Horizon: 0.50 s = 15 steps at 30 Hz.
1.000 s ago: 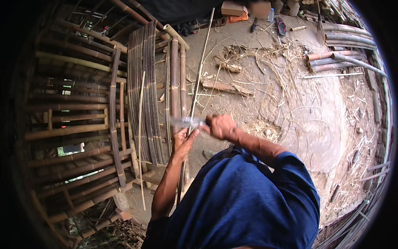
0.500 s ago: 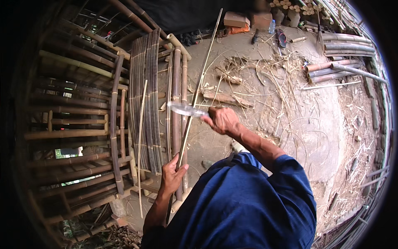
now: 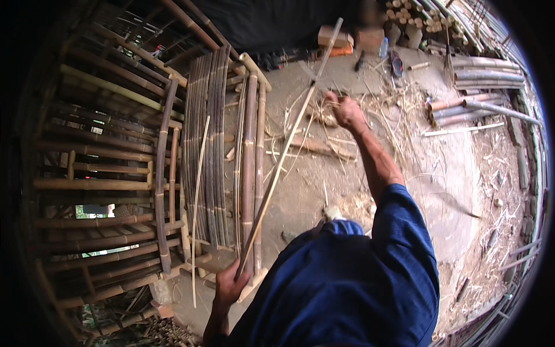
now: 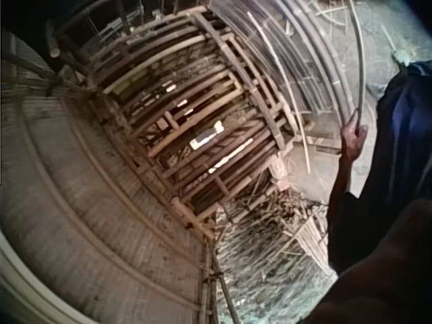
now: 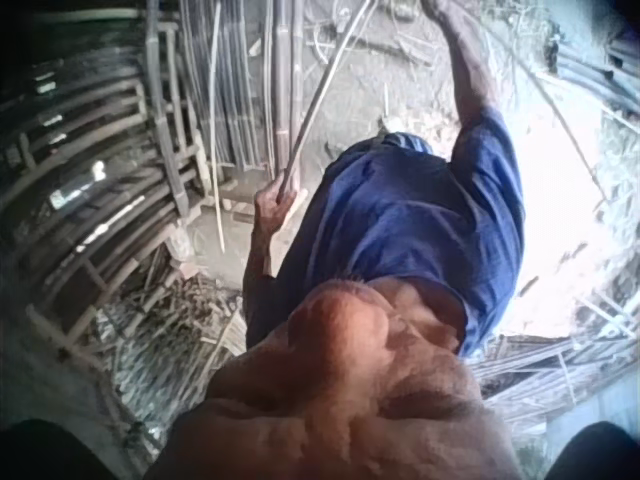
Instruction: The person uses a curved knife to split long bamboo poles into thin strips. They hold the bamboo vertically and strike it with the knife to separate the material, then place the finished strips onto a nearby rack.
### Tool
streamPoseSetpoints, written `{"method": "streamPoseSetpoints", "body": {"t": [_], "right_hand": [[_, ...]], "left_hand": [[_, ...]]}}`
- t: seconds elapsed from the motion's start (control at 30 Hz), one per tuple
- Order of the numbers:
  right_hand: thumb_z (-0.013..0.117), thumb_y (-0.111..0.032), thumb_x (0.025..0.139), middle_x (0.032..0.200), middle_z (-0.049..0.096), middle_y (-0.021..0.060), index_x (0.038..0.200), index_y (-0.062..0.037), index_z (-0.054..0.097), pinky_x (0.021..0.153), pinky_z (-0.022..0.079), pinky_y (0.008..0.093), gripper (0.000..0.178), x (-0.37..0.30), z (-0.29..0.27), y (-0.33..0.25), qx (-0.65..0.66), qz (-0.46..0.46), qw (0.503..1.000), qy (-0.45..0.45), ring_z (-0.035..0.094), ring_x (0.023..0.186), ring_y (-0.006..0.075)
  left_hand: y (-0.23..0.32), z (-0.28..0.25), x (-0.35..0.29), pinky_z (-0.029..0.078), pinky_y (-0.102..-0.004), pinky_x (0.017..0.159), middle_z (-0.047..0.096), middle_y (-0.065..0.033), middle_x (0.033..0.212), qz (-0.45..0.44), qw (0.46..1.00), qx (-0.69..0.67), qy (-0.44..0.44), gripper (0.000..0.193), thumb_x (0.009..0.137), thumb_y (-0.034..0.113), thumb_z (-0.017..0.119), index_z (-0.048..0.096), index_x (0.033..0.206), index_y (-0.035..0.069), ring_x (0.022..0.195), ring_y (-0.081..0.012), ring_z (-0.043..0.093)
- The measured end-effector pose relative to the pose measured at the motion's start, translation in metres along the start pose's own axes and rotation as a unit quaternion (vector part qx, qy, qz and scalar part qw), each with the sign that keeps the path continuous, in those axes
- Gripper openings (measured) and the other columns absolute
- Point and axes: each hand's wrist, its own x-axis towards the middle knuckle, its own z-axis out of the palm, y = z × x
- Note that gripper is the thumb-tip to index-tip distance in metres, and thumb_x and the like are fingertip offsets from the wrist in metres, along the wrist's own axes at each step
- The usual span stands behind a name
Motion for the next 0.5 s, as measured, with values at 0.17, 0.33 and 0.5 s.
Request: {"method": "streamPoseSetpoints", "body": {"t": [0.17,0.33,0.5], "right_hand": [[0.038,-0.075,0.09,0.064,0.054,0.0024,0.088,-0.007,0.062,0.051,0.045,0.0289,0.073,0.004,-0.028,-0.002,0.497,0.197,0.835,-0.129,0.052,0.051,0.0153],[0.058,-0.033,0.093,0.061,0.058,0.006,0.08,-0.0042,0.059,0.043,0.043,0.0297,0.031,-0.041,-0.021,-0.098,0.55,0.168,0.817,-0.042,0.052,0.046,0.015],[0.054,-0.018,0.091,0.061,0.057,0.0057,0.077,-0.0012,0.058,0.039,0.039,0.0291,0.023,-0.09,0.026,-0.146,0.541,0.133,0.828,-0.058,0.05,0.045,0.0128]], "left_hand": [[-0.041,-0.014,-0.044,0.044,-0.0249,0.06,0.06,-0.0026,0.072,-0.126,0.992,0.002,-0.021,0.045,0.089,0.027,0.072,0.062,0.122,-0.001,0.066,-0.0067,0.049],[-0.047,-0.031,0.003,0.048,-0.035,0.087,0.065,-0.0198,0.107,-0.031,0.989,0.14,-0.045,0.052,0.093,0.033,0.063,0.053,0.133,0.0,0.1,-0.0222,0.061],[0.029,0.015,0.163,0.04,-0.0363,0.105,0.058,-0.0211,0.129,0.052,0.998,0.005,0.038,0.061,0.101,0.032,0.052,0.032,0.149,0.002,0.124,-0.0258,0.054]]}}
